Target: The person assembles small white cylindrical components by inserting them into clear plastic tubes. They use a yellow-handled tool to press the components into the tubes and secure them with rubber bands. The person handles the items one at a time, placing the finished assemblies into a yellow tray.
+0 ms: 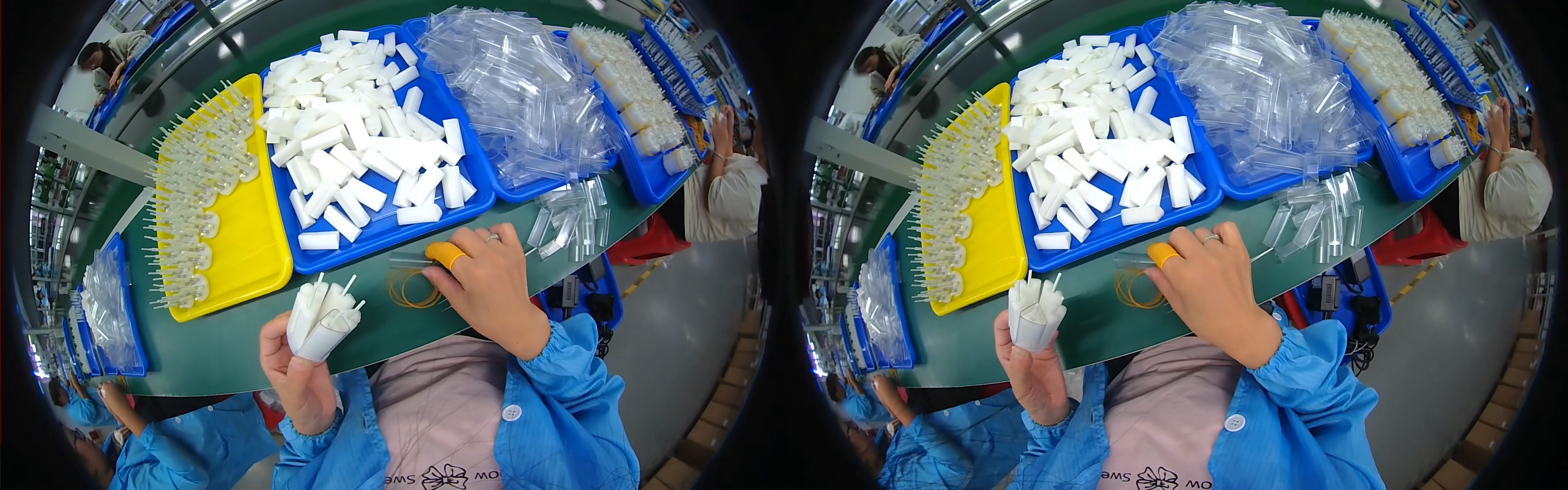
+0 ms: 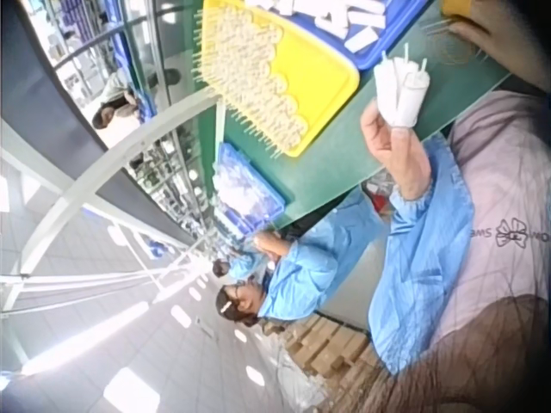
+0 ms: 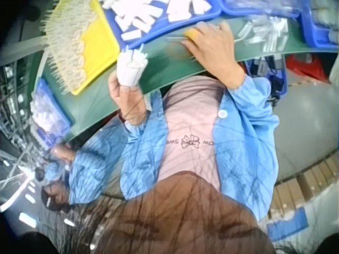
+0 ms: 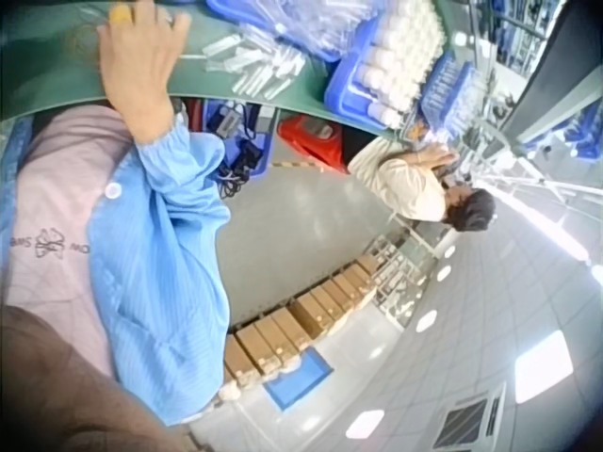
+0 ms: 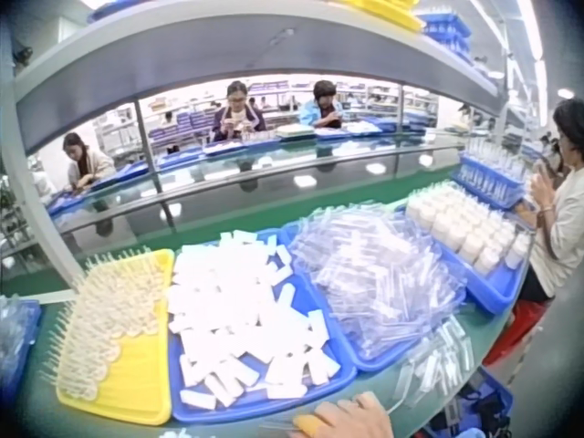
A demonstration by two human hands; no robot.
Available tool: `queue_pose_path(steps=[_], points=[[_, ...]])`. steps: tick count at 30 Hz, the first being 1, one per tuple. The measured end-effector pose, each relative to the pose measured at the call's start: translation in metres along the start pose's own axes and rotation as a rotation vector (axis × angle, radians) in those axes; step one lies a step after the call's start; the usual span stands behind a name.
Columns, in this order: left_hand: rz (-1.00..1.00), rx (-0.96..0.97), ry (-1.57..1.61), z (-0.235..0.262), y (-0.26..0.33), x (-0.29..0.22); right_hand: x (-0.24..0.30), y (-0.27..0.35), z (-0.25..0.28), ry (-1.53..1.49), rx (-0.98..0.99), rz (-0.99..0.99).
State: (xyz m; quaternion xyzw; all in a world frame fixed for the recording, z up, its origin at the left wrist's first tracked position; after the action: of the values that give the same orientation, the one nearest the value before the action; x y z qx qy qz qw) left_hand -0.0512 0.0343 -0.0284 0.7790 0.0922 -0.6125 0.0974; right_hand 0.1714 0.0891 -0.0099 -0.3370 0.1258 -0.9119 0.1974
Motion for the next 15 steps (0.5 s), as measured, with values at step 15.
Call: queue_pose_path(steps=[15], points=[[-0.062,0.274,-0.210,-0.029,0.005,0.012,-0.011,0.013,0.053,-1.007,-0.167,-0.338]])
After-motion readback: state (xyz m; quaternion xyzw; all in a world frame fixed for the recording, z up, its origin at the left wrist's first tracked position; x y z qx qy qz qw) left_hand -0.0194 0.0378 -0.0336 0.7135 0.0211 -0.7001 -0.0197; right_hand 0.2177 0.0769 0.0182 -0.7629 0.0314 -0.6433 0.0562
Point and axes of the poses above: each hand's wrist, its own y-axis away from the middle knuckle, its own z-axis out of the back of the hand, x = y × z, the point moved 6 cm from there along -y, towards the middle knuckle, and after that the axes turned 14 degrees about -y, right-handed, at the moved point
